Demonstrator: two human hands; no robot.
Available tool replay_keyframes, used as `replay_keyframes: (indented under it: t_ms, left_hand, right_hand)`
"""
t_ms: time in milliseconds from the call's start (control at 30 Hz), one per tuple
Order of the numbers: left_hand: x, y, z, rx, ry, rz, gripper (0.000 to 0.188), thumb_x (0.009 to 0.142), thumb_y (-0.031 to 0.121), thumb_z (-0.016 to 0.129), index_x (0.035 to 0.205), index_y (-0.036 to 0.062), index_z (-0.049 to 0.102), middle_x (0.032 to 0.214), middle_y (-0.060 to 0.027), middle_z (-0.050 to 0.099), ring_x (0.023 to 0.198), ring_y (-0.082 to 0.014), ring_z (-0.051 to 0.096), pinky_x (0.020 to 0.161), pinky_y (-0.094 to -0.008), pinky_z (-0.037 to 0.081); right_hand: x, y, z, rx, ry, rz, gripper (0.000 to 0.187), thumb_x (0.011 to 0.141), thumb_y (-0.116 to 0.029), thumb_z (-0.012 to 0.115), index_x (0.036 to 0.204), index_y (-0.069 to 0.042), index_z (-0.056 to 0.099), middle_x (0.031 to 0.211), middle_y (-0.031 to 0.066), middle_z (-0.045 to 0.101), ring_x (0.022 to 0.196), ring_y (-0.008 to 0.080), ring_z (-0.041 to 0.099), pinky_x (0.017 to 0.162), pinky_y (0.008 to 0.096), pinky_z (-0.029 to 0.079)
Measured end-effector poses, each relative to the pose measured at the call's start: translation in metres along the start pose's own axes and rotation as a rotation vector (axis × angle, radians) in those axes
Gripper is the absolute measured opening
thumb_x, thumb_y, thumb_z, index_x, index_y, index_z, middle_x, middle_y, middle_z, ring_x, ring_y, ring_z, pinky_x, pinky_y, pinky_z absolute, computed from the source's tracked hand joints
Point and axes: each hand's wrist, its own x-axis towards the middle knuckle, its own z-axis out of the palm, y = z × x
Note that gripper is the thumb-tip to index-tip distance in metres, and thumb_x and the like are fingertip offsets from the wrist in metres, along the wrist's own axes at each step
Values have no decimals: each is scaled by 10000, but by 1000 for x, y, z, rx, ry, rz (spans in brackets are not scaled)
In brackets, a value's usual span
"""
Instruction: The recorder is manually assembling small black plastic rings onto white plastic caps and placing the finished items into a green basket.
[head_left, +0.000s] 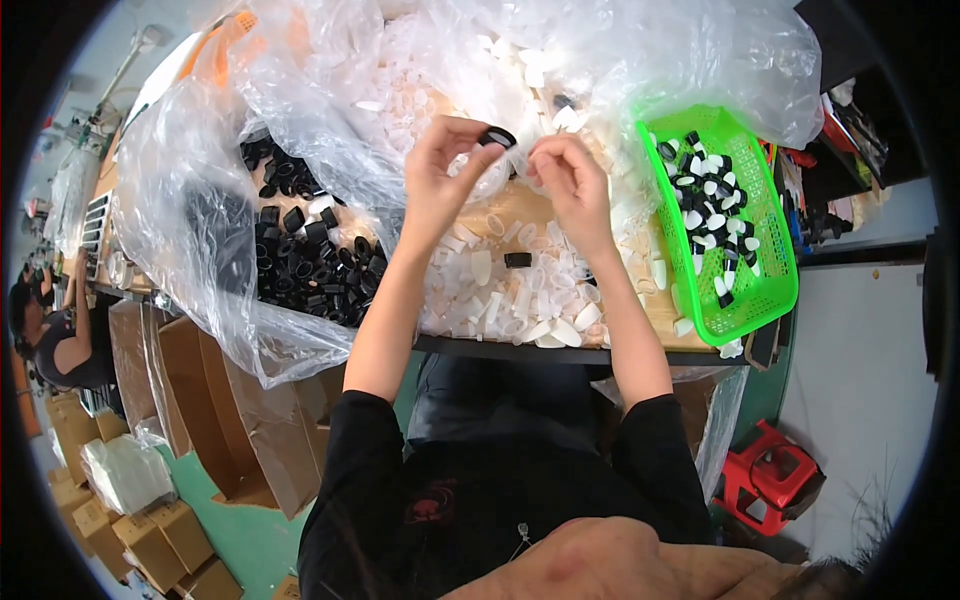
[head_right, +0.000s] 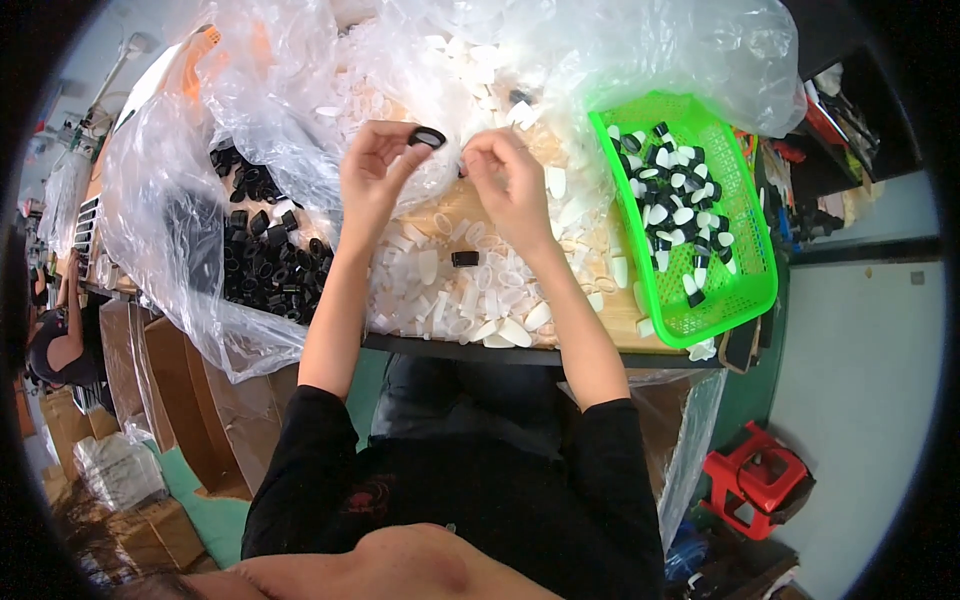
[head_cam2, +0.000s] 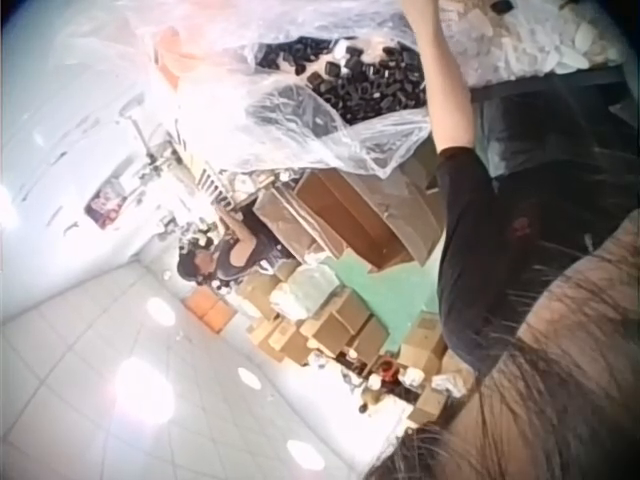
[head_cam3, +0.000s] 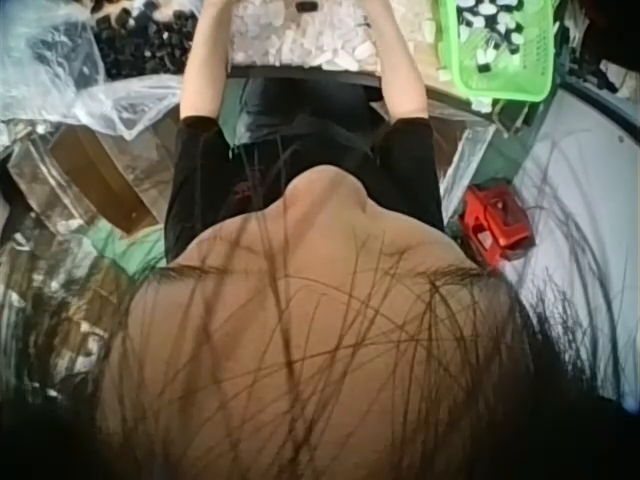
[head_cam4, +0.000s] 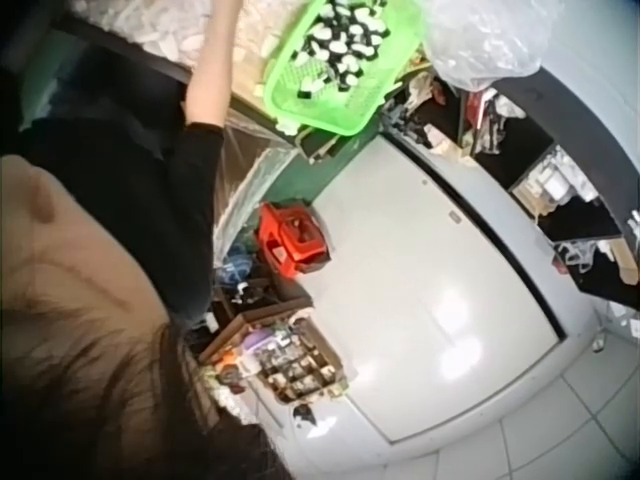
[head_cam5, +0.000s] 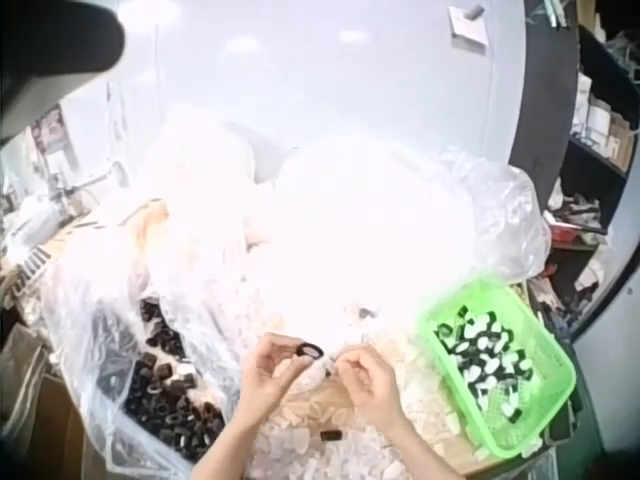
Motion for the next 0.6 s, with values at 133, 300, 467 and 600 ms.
replay_keyframes:
  t_ms: [133, 300, 467, 600]
  left_hand:
    - [3, 9, 0, -37, 7, 102, 368, 838, -95, 669, 1187, -60, 558, 1098, -120, 629, 1054, -172, 602, 930, -286, 494]
    - [0, 14, 0, 177, -155, 221, 313, 790, -82, 696, 1097, -49, 650, 1120, -126, 647, 1059, -213, 604, 956, -330, 469]
    - [2, 12, 2, 235, -123, 300, 307, 759, -51, 728, 1060, -16, 679, 1046, -104, 683, 1000, -209, 627, 893, -320, 483]
    - [1, 17, 0, 230, -7, 221, 296, 742, -31, 745, 1032, 10, 701, 996, -96, 703, 934, -204, 648, 833, -306, 494]
  right_hand:
    - [-20, 18, 21, -525, -328, 53, 52, 862, -34, 595, 847, 2, 630, 824, 99, 624, 845, 213, 629, 731, 335, 500]
    - [-33, 50, 63, -801, -353, -107, 84, 781, -31, 579, 822, -27, 652, 945, 131, 647, 961, 301, 581, 811, 388, 484]
    - [-32, 50, 59, -947, -395, -604, 125, 753, -56, 599, 848, -75, 678, 925, 83, 642, 961, 247, 582, 795, 341, 498]
    - [-20, 32, 37, -921, -459, -618, 193, 719, -13, 642, 871, -114, 707, 901, 74, 652, 886, 234, 607, 743, 333, 511]
